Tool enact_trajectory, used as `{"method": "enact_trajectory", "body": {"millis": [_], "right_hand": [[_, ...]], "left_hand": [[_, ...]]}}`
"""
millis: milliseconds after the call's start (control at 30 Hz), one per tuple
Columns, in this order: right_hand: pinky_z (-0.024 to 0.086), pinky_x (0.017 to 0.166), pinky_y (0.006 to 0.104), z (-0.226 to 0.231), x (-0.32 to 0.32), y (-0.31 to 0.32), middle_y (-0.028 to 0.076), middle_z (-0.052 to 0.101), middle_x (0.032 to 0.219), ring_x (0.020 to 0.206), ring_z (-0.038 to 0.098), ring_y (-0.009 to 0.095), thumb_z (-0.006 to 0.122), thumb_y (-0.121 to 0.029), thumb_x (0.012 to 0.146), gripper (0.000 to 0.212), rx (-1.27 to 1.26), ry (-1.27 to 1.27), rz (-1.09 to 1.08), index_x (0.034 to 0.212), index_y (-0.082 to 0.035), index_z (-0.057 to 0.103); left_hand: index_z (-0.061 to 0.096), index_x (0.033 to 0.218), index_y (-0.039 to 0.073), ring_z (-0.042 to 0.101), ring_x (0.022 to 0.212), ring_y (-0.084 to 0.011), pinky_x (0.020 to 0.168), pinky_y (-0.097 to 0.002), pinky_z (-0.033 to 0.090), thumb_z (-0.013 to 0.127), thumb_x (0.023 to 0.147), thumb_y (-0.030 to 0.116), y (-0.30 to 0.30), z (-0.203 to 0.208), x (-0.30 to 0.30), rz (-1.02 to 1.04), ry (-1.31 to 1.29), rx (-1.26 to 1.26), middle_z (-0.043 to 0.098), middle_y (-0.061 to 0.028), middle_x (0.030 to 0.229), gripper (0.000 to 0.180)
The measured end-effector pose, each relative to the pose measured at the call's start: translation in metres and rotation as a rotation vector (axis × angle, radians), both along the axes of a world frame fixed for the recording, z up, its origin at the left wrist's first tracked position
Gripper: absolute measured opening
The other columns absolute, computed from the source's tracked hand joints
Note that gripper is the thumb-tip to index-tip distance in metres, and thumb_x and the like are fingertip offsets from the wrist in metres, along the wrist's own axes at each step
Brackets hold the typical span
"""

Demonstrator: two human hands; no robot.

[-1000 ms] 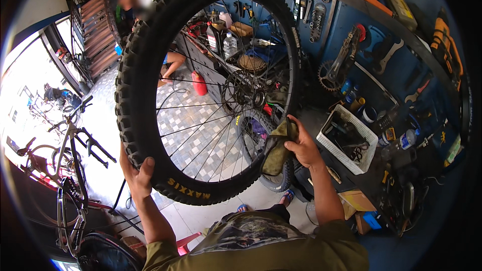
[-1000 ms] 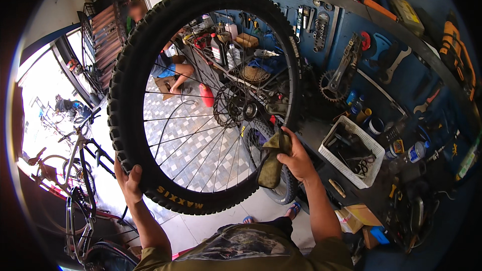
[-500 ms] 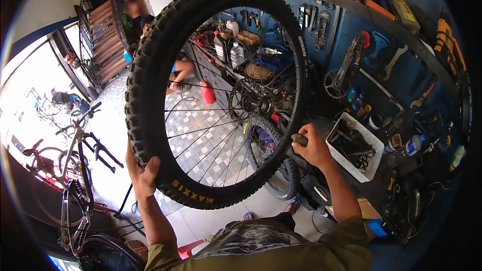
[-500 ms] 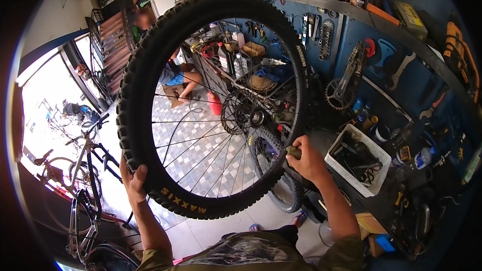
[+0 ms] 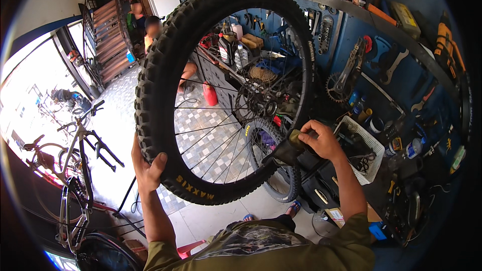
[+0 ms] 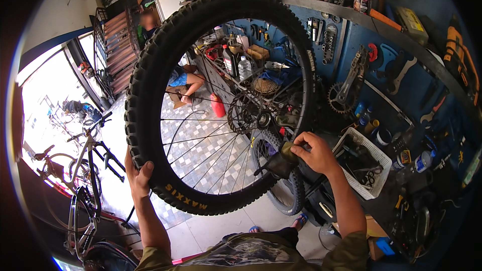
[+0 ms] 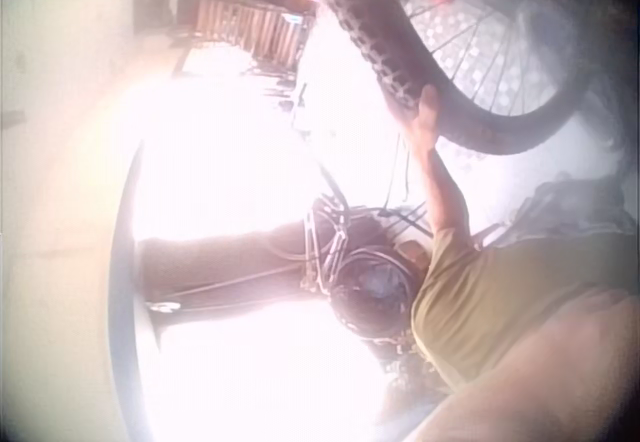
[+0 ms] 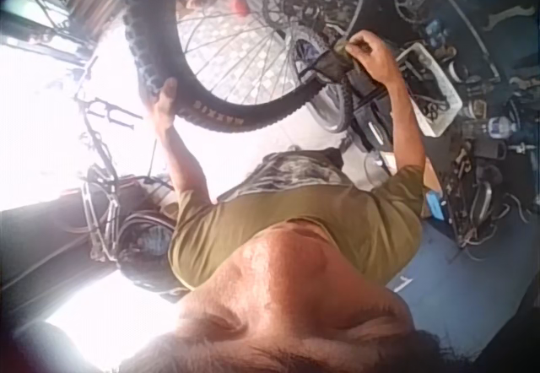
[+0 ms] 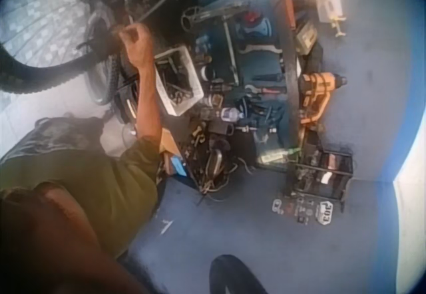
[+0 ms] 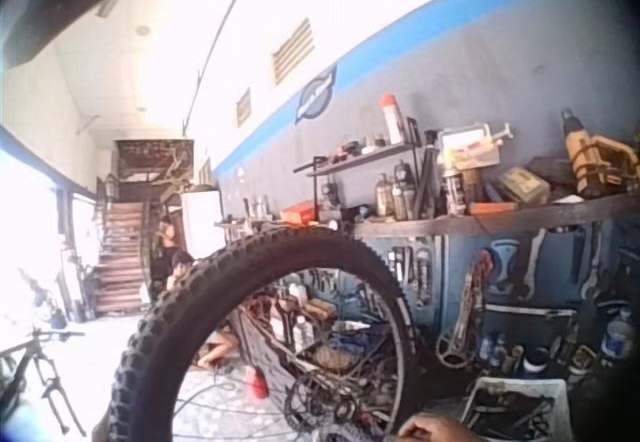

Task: The person picks up a bicycle wheel and wipes the tire and rim with a cloth. They rotate the wheel to clean different sections of the tire and rim, then place the wheel back on the floor.

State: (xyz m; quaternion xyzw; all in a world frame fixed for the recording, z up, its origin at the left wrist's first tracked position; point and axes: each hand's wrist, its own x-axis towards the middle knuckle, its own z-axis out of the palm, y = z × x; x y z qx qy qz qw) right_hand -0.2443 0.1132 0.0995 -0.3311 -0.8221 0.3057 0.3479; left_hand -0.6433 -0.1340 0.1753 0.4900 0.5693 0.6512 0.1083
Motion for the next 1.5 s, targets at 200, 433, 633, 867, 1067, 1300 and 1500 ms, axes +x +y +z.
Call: {"method": "enact_trajectory", "body": {"millis": [200,433,633,867,1067,1300,1500], "right_hand": [[0.047,0.069,0.0257,0.013,0.006,-0.001,-0.003,0.067,0.084,0.078,0.058,0.004,0.080,-0.018,0.094,0.018,-0.345,0.071,0.051,0.094,-0.003,0.069],[0.043,0.068,0.0237,0.005,0.016,0.010,-0.005,0.061,0.082,0.075,0.053,0.003,0.072,-0.021,0.101,0.018,-0.478,0.209,0.073,0.094,-0.005,0.066],[0.046,0.070,0.0279,0.012,0.002,0.005,0.001,0.064,0.080,0.075,0.056,0.008,0.072,-0.021,0.100,0.019,-0.244,0.001,-0.006,0.096,-0.003,0.065],[0.051,0.069,0.0367,0.005,-0.010,-0.003,0.010,0.070,0.081,0.077,0.067,0.019,0.084,-0.032,0.088,0.033,-0.165,-0.257,-0.005,0.101,-0.004,0.072],[0.055,0.081,0.0448,0.004,-0.015,-0.007,0.017,0.075,0.096,0.093,0.073,0.035,0.088,-0.042,0.078,0.051,-0.097,-0.633,-0.012,0.112,-0.008,0.072],[0.054,0.086,0.0483,0.006,-0.008,-0.006,0.017,0.075,0.102,0.097,0.071,0.038,0.078,-0.029,0.086,0.033,0.090,-0.737,0.000,0.110,-0.007,0.073],[0.055,0.090,0.0455,0.000,0.009,-0.026,0.015,0.074,0.105,0.102,0.070,0.036,0.071,-0.019,0.088,0.024,-0.007,-0.682,-0.031,0.110,-0.008,0.073]], "left_hand": [[0.042,0.149,-0.009,0.064,0.108,-0.0228,0.097,-0.0350,0.050,0.077,0.077,0.031,0.001,0.000,-0.001,0.020,-0.019,-0.002,0.066,-0.0159,0.124,0.090],[0.043,0.148,-0.009,0.063,0.108,-0.0227,0.098,-0.0353,0.050,0.077,0.077,0.033,0.003,-0.001,-0.004,0.003,-0.026,0.011,0.066,-0.0154,0.124,0.089],[0.046,0.145,-0.008,0.063,0.107,-0.0214,0.098,-0.0349,0.049,0.078,0.077,0.035,0.005,0.000,-0.007,-0.039,-0.022,-0.004,0.066,-0.0130,0.122,0.087],[0.045,0.143,-0.011,0.064,0.108,-0.0211,0.098,-0.0349,0.051,0.078,0.076,0.026,0.010,-0.006,-0.020,-0.108,-0.028,0.042,0.067,-0.0147,0.123,0.083],[0.046,0.141,-0.011,0.065,0.107,-0.0218,0.097,-0.0352,0.051,0.079,0.076,0.028,0.010,-0.007,-0.024,-0.079,0.040,0.066,0.067,-0.0159,0.121,0.083],[0.048,0.139,-0.011,0.065,0.104,-0.0201,0.093,-0.0335,0.053,0.079,0.075,0.027,0.012,0.012,-0.011,-0.107,-0.018,0.043,0.069,-0.0156,0.117,0.080],[0.047,0.139,-0.013,0.067,0.101,-0.0210,0.093,-0.0333,0.053,0.078,0.075,0.023,0.018,0.016,-0.012,-0.103,0.084,0.052,0.070,-0.0157,0.115,0.079]]}}
